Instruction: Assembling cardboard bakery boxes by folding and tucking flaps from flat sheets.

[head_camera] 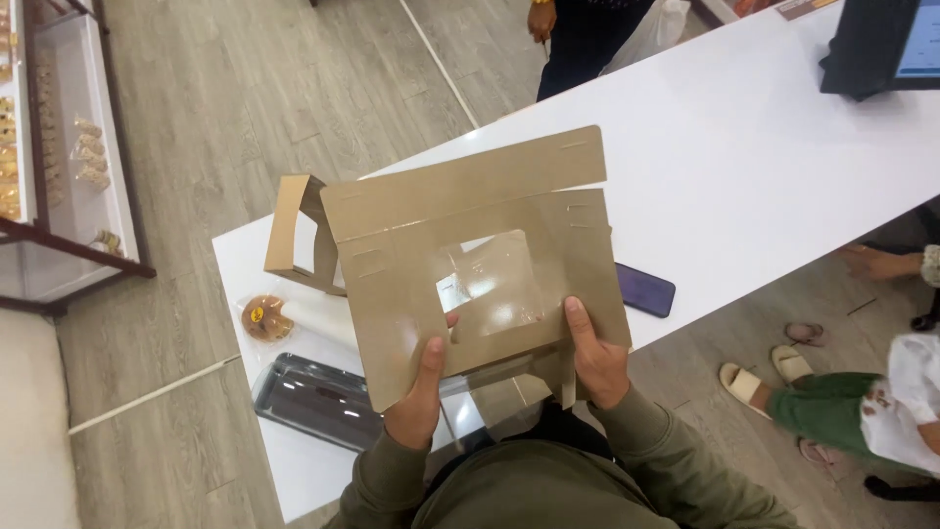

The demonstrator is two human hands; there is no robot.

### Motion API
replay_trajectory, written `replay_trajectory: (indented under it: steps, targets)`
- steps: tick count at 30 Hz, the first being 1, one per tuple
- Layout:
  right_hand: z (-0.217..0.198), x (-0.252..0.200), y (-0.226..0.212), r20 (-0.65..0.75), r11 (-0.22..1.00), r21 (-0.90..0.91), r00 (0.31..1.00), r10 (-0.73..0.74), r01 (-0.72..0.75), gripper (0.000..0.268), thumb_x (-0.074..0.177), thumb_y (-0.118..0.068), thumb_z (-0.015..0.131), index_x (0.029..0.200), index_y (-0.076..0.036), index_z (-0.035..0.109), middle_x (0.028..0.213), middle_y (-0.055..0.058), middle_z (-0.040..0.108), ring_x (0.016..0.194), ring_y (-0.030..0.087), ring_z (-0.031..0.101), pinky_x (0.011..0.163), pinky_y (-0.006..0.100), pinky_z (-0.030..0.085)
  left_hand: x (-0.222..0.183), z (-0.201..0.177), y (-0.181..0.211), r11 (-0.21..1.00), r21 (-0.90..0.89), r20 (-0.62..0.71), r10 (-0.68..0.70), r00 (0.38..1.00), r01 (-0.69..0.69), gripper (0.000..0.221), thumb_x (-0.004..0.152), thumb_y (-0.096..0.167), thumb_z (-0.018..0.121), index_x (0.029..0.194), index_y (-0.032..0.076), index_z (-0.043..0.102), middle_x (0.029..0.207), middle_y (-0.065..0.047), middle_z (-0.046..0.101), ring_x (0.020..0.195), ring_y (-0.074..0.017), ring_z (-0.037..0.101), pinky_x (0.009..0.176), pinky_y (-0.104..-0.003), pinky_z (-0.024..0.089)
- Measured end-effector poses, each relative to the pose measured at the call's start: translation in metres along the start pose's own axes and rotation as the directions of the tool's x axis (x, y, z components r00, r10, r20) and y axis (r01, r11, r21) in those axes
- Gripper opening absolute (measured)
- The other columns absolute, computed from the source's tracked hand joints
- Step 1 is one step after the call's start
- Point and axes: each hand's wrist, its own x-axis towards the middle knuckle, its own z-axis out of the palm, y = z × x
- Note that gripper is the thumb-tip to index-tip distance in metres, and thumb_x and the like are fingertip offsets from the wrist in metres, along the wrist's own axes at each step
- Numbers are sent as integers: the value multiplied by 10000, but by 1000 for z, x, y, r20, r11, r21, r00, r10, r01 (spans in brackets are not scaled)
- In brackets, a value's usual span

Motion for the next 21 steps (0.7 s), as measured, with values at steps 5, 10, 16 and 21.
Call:
replay_trajectory:
  steps: [5,10,16,21]
  targets:
    - [-20,9,4,66,997,-47,996,-58,61,444,996,-258,640,1360,-8,600,1417,152,609,1343,289,574,1175,383,480,-7,19,-5,989,144,-62,24,998,-14,328,1048,303,529,1163,105,764,1341,-30,679,1296,-216,603,1244,-350,382]
    - [-30,47,-21,107,949,82,944,-311,303,131,1027,-23,650,1117,12,740,956,101,766,873,115,659,790,381,576,11,44,-15,972,81,-129,231,964,-222,298,1062,146,497,1173,1,733,1082,-176,794,948,-253,775,702,-354,625]
    - [-54,78,5,188,954,109,936,-296,280,133,1029,-22,630,1097,11,739,916,97,769,819,124,662,798,394,589,13,80,-17,989,-18,-246,138,959,-146,295,1067,152,481,1165,-3,711,1014,-176,809,833,-198,770,640,-332,620]
    - [-60,99,1,298,992,54,946,-126,115,396,992,-255,620,1304,-12,613,1209,104,682,1155,277,646,1010,354,570,11,111,16,936,119,-379,-266,886,332,513,998,458,434,1044,140,834,1156,-20,805,1146,-179,698,1049,-281,533]
